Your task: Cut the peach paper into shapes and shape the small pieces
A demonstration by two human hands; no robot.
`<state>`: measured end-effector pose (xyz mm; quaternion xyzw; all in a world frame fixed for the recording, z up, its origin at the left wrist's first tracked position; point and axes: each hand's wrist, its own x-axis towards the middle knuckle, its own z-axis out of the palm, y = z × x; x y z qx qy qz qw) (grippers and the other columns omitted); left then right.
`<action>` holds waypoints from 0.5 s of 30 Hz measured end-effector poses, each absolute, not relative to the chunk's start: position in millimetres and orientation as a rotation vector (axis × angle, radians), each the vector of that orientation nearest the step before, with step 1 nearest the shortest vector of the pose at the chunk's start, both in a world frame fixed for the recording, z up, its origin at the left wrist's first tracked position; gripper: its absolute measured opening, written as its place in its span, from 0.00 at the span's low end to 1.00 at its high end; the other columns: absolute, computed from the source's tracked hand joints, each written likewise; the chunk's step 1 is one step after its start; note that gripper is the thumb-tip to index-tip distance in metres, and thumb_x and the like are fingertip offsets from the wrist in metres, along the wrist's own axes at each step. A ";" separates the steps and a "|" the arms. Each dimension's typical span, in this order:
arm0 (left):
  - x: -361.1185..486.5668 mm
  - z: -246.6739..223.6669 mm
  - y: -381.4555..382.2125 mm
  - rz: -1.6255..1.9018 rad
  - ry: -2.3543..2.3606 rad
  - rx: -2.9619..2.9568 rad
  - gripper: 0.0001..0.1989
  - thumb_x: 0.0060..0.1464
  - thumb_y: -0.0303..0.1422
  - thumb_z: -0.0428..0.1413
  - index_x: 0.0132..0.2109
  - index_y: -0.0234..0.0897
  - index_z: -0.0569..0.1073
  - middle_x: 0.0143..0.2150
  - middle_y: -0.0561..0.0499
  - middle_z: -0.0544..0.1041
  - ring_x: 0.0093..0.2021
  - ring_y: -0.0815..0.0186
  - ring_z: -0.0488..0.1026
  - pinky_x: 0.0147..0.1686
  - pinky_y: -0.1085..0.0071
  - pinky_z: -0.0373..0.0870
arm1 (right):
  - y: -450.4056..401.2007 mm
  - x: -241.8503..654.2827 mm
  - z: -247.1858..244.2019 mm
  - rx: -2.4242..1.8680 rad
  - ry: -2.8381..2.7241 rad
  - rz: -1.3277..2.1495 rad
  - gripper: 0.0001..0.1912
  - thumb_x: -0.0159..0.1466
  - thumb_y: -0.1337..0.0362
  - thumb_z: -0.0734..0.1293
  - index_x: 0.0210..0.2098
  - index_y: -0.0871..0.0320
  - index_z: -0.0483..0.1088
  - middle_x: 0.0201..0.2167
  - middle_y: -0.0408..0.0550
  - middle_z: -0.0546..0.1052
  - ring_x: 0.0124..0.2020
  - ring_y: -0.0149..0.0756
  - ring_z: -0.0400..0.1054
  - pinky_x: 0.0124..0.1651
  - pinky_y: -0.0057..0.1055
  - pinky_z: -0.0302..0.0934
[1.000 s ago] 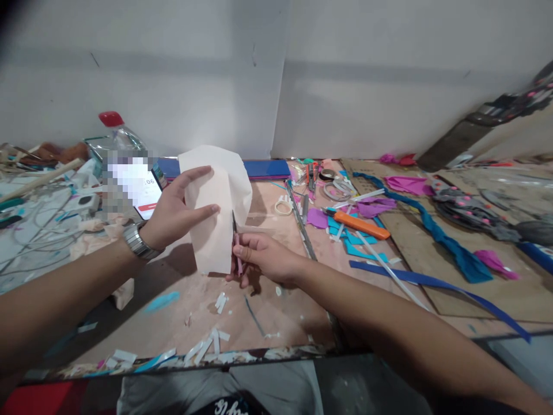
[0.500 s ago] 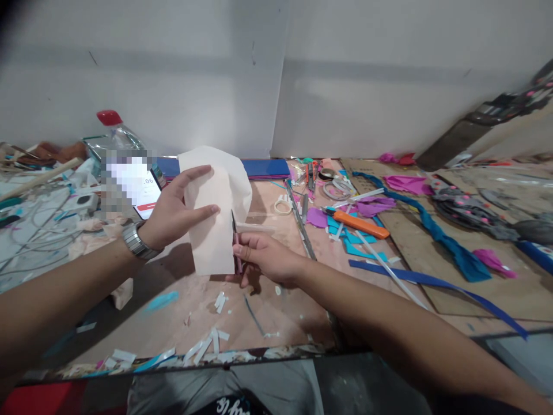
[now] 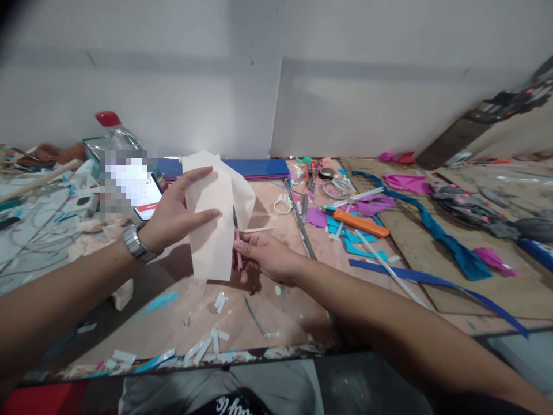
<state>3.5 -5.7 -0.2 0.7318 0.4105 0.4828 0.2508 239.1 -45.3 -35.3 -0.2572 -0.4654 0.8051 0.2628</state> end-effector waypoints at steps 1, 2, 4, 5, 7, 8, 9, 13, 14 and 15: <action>3.7 0.0 -5.9 1.314 1.123 1.993 0.40 0.48 0.36 0.70 0.67 0.47 0.67 0.67 0.44 0.70 0.66 0.50 0.69 0.69 0.47 0.62 | -45.1 238.8 -35.6 -0.699 -1.260 2.169 0.23 0.60 0.47 0.76 0.36 0.62 0.71 0.25 0.43 0.78 0.21 0.26 0.71 0.23 0.22 0.70; 3.8 0.2 -6.0 1.315 1.128 1.992 0.40 0.48 0.36 0.70 0.67 0.47 0.67 0.67 0.44 0.70 0.65 0.50 0.70 0.69 0.48 0.63 | -45.0 238.5 -35.9 -0.694 -1.260 2.161 0.23 0.60 0.47 0.76 0.36 0.61 0.71 0.25 0.43 0.78 0.22 0.26 0.71 0.23 0.22 0.71; 4.0 0.8 -6.3 1.315 1.135 1.988 0.40 0.48 0.35 0.70 0.67 0.46 0.67 0.67 0.45 0.70 0.65 0.50 0.70 0.69 0.48 0.64 | -44.7 238.1 -36.1 -0.676 -1.261 2.160 0.23 0.60 0.47 0.76 0.35 0.62 0.71 0.25 0.43 0.77 0.22 0.27 0.71 0.24 0.22 0.71; 4.1 1.1 -6.4 1.315 1.138 1.985 0.40 0.48 0.35 0.70 0.67 0.46 0.67 0.67 0.45 0.70 0.65 0.50 0.70 0.69 0.48 0.64 | -44.7 238.0 -36.0 -0.665 -1.258 2.165 0.23 0.60 0.47 0.77 0.35 0.62 0.71 0.25 0.43 0.77 0.22 0.27 0.71 0.23 0.23 0.71; 4.1 1.5 -6.4 1.317 1.138 1.982 0.40 0.48 0.35 0.70 0.67 0.46 0.67 0.67 0.44 0.70 0.65 0.49 0.70 0.69 0.47 0.64 | -44.9 238.0 -35.2 -0.654 -1.251 2.176 0.24 0.59 0.47 0.77 0.35 0.62 0.71 0.25 0.43 0.78 0.22 0.27 0.71 0.23 0.23 0.71; 4.1 1.6 -6.4 1.316 1.137 1.983 0.39 0.48 0.36 0.70 0.67 0.47 0.67 0.67 0.44 0.70 0.65 0.49 0.70 0.69 0.46 0.63 | -45.1 238.0 -34.7 -0.656 -1.250 2.176 0.24 0.59 0.47 0.77 0.35 0.62 0.71 0.25 0.43 0.78 0.22 0.27 0.71 0.23 0.23 0.72; 4.2 1.6 -6.4 1.316 1.135 1.983 0.39 0.48 0.36 0.70 0.67 0.47 0.68 0.67 0.44 0.70 0.66 0.49 0.69 0.69 0.46 0.63 | -45.4 238.2 -34.2 -0.658 -1.251 2.173 0.24 0.59 0.47 0.77 0.35 0.62 0.71 0.25 0.43 0.78 0.21 0.27 0.71 0.24 0.22 0.72; 4.5 1.4 -6.8 1.311 1.130 1.975 0.39 0.48 0.35 0.70 0.67 0.47 0.68 0.67 0.44 0.71 0.66 0.49 0.69 0.69 0.45 0.63 | -45.9 238.3 -32.5 -0.662 -1.271 2.165 0.23 0.60 0.47 0.77 0.35 0.62 0.71 0.25 0.43 0.78 0.21 0.26 0.71 0.24 0.21 0.71; 4.7 1.3 -6.9 1.313 1.128 1.973 0.39 0.48 0.35 0.70 0.67 0.46 0.68 0.67 0.44 0.71 0.65 0.49 0.70 0.69 0.45 0.63 | -45.8 238.2 -32.1 -0.664 -1.274 2.167 0.24 0.60 0.47 0.77 0.35 0.62 0.71 0.25 0.43 0.78 0.21 0.26 0.71 0.24 0.21 0.71; 4.9 1.3 -6.9 1.315 1.126 1.973 0.39 0.48 0.34 0.70 0.67 0.46 0.68 0.66 0.44 0.71 0.65 0.49 0.70 0.69 0.45 0.63 | -45.8 238.1 -31.8 -0.668 -1.274 2.169 0.24 0.59 0.47 0.77 0.34 0.62 0.71 0.25 0.43 0.78 0.21 0.26 0.71 0.23 0.21 0.71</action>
